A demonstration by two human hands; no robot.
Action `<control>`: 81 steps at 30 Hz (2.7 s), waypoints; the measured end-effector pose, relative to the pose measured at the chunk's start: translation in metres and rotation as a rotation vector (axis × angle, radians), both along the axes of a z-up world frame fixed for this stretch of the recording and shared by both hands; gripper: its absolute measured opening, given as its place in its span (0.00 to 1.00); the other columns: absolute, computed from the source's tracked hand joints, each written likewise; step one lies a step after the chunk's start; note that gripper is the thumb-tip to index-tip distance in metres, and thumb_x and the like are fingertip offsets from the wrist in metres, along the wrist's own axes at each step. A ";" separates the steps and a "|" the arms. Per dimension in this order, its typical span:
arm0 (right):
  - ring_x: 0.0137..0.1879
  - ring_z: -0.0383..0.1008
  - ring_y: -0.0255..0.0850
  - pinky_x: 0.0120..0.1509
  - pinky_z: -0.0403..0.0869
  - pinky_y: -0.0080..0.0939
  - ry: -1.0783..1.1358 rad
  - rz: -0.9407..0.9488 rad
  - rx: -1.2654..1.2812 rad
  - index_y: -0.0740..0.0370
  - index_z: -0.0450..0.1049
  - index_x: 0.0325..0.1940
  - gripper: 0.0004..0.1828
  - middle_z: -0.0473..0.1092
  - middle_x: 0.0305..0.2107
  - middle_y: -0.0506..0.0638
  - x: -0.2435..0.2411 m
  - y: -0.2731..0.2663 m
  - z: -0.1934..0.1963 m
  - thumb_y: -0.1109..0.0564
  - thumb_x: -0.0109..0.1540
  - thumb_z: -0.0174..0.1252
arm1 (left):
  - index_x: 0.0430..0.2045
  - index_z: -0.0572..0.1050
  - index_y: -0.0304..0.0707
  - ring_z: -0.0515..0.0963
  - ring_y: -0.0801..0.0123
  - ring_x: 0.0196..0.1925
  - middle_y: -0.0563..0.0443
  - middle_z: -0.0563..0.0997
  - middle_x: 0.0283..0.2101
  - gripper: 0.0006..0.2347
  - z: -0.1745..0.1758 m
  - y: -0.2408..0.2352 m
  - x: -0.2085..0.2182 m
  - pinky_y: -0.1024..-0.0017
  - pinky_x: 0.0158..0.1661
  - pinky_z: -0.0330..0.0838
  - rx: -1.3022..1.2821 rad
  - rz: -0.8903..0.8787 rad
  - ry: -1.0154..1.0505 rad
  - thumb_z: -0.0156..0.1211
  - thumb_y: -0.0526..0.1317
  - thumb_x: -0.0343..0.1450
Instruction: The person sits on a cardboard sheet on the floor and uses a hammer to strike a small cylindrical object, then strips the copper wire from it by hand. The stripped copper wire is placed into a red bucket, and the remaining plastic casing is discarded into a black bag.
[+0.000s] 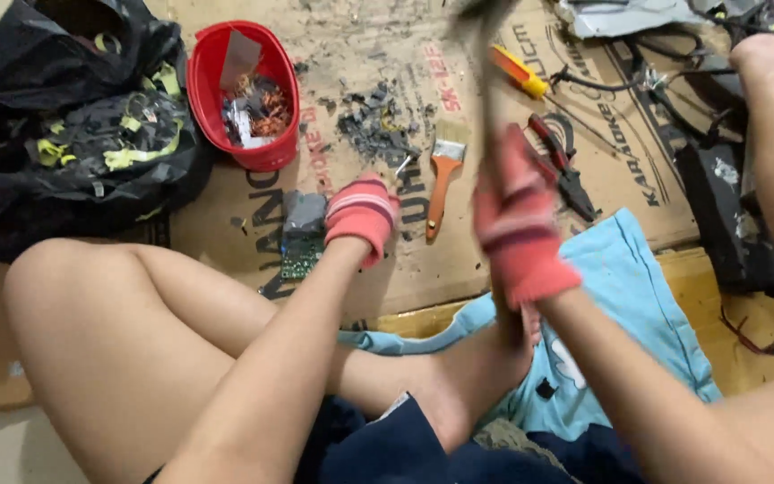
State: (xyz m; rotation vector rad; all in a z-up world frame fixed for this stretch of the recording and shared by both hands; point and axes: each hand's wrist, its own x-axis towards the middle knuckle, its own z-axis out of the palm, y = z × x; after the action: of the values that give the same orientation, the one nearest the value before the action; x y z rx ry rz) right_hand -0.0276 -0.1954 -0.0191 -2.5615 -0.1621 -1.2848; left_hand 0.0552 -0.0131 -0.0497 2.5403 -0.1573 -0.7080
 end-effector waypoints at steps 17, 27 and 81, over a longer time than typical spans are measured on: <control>0.57 0.76 0.52 0.61 0.76 0.52 1.100 -0.227 0.472 0.33 0.61 0.69 0.27 0.62 0.68 0.45 -0.007 0.014 0.044 0.47 0.64 0.48 | 0.48 0.75 0.33 0.77 0.46 0.60 0.34 0.79 0.52 0.19 -0.025 0.007 0.029 0.51 0.61 0.71 0.039 -0.036 0.059 0.45 0.49 0.73; 0.16 0.70 0.47 0.12 0.74 0.45 0.871 -0.061 0.794 0.51 0.55 0.75 0.26 0.69 0.25 0.62 -0.026 0.006 0.068 0.60 0.72 0.41 | 0.52 0.64 0.39 0.71 0.43 0.65 0.36 0.73 0.60 0.23 -0.010 0.016 0.007 0.45 0.62 0.68 -0.028 0.064 0.106 0.59 0.52 0.69; 0.54 0.75 0.68 0.60 0.73 0.68 0.513 0.147 0.215 0.68 0.62 0.65 0.19 0.73 0.45 0.78 -0.020 -0.004 0.058 0.61 0.70 0.49 | 0.52 0.66 0.34 0.76 0.53 0.55 0.36 0.74 0.52 0.20 -0.041 -0.008 0.020 0.57 0.60 0.71 -0.167 0.219 0.182 0.35 0.50 0.75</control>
State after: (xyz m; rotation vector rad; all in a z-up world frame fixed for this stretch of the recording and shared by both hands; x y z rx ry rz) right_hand -0.0480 -0.1995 0.0393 -2.5386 -0.0985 -0.5328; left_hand 0.0754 -0.0210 -0.0905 2.2772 0.1175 -0.7979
